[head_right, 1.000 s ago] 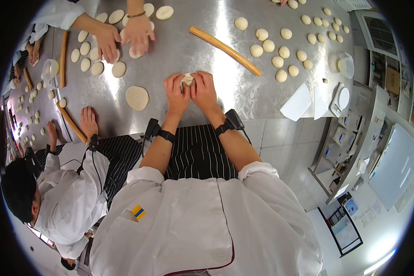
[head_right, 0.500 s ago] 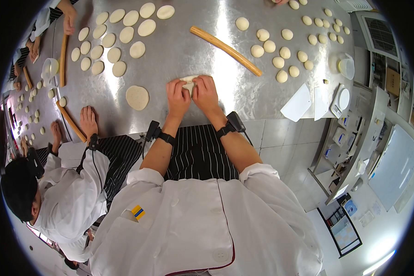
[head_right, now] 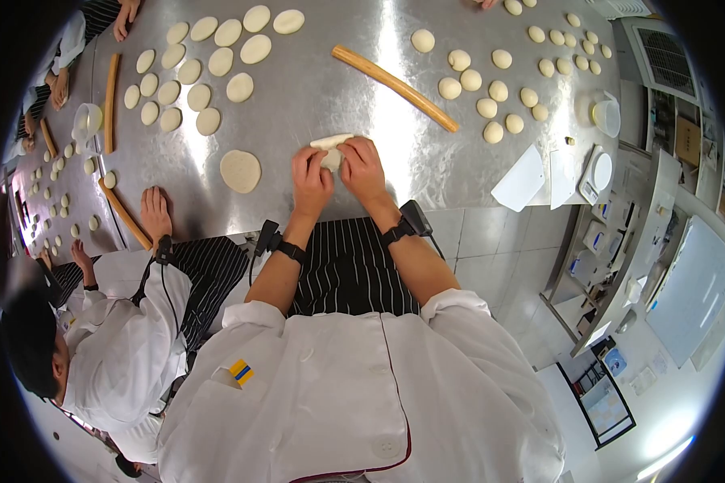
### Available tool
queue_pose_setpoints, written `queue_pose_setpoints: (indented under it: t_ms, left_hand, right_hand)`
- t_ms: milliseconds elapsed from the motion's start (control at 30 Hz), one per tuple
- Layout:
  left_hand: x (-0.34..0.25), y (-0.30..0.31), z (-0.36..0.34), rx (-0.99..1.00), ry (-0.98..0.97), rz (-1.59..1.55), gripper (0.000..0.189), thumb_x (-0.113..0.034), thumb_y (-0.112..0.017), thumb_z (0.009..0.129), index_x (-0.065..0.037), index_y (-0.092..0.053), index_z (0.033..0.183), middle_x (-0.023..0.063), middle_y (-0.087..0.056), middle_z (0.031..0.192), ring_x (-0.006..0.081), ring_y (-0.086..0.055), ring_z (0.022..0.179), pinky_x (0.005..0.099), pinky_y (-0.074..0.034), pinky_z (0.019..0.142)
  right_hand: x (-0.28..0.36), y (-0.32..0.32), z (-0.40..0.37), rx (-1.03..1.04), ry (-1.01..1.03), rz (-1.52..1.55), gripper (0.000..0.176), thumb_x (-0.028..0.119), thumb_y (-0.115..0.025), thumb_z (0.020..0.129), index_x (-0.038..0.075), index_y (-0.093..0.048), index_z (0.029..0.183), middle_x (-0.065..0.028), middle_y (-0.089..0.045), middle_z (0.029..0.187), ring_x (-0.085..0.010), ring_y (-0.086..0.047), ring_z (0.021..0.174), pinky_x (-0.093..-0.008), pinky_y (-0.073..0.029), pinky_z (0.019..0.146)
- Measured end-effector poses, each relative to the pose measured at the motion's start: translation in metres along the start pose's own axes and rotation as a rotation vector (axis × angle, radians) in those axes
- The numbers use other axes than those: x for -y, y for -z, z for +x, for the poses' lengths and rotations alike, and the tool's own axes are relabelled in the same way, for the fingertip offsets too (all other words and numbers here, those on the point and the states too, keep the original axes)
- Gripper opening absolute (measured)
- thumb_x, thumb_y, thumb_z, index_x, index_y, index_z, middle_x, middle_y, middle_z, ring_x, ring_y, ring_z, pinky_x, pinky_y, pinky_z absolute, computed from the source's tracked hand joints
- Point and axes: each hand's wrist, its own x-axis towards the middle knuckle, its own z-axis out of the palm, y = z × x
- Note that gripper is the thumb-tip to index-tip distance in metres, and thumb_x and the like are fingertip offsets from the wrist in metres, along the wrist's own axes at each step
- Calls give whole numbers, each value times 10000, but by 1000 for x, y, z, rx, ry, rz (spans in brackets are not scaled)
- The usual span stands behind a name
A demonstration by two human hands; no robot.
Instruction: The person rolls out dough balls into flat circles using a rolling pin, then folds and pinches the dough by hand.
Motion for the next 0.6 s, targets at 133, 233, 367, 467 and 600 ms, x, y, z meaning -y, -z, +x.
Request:
queue_pose_setpoints:
  t_ms: [133, 233, 367, 467, 600]
  left_hand:
    - [1, -1, -4, 70, -20, 12, 345, 84, -625, 791, 50, -690, 1128, 171, -610, 1211, 392, -600, 1178, 488, -534, 1011]
    - [0, -2, -4, 78, -24, 32, 338, 85, -627, 790, 47, -709, 1116, 156, -610, 1218, 386, -597, 1179, 481, -534, 1017]
    - [-3, 0, -2, 91, 1, 40, 318, 85, -627, 788, 38, -724, 1088, 146, -618, 1205, 380, -593, 1184, 481, -531, 1024]
    - [6, -4, -6, 39, -41, 30, 347, 82, -619, 793, 31, -705, 1126, 156, -619, 1203, 382, -594, 1180, 482, -526, 1015]
    - [3, -4, -4, 2, 14, -37, 398, 80, -603, 800, 24, -660, 1190, 171, -613, 1197, 389, -592, 1150, 490, -519, 989]
  right_hand:
    - [0, 0, -1, 3, 2, 2, 266, -72, -669, 782, -10, -737, 1031, -144, -674, 1068, -372, -661, 1064, -463, -554, 968]
    - [-2, 2, 0, -5, 23, -15, 265, -71, -670, 773, -9, -741, 1020, -140, -675, 1059, -368, -665, 1052, -463, -552, 960]
    - [-3, 1, -5, 18, 20, -8, 271, -66, -663, 770, 2, -748, 1017, -133, -671, 1071, -359, -661, 1061, -465, -542, 960]
    - [-2, 5, -10, -12, 2, -20, 300, -66, -649, 777, 5, -740, 1054, -131, -664, 1102, -358, -647, 1092, -462, -537, 972]
    - [1, 2, -6, 14, 23, 37, 339, -72, -632, 779, 7, -720, 1097, -146, -652, 1144, -363, -629, 1118, -459, -533, 981]
